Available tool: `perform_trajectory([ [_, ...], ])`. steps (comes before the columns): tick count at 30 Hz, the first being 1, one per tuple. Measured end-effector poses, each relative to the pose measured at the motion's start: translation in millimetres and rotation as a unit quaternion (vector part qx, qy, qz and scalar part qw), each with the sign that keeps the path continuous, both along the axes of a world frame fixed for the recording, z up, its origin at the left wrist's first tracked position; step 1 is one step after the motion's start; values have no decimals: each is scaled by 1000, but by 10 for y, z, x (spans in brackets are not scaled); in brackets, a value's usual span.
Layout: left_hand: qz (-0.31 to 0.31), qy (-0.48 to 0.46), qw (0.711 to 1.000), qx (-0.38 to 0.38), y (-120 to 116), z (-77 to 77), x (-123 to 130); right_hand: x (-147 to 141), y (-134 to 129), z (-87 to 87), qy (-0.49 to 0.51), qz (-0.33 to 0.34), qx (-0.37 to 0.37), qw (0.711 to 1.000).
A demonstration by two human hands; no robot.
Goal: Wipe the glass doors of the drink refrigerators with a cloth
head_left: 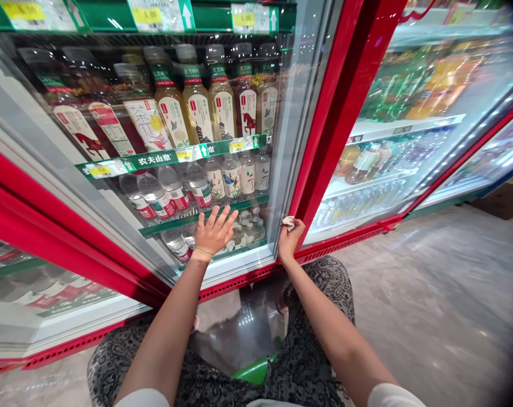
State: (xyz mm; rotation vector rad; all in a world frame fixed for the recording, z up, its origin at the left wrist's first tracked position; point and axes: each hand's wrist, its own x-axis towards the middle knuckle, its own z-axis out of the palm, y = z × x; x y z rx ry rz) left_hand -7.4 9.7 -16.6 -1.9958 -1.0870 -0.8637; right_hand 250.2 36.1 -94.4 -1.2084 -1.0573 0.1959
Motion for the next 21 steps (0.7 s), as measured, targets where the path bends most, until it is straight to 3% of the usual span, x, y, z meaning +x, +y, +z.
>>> perform_trajectory([
  [3,6,2,1000,13,-10,4,10,-220,-121,-95,-3,22,-6,1000],
  [6,0,-3,1000,-7,-21,15,7,-660,-379,-232,-38,107,-3,994],
  [8,-2,-5,1000,-17,-19,14,0,-755,-453,-288,-50,146,-4,988],
  [10,1,-4,1000,-10,-10,3,-7,-599,-386,-293,-35,131,-11,991],
  [14,-1,-7,1000,-1,9,-25,-10,-48,-87,-225,34,16,-33,999],
  [16,-6,-12,1000,-3,10,-26,-2,-30,-50,-219,53,-15,-39,998],
  [18,-8,-11,1000,5,4,-12,12,-264,-146,-258,52,-5,-39,998],
  [21,-7,-1,1000,12,-31,39,28,-751,-401,-353,17,75,-33,996],
])
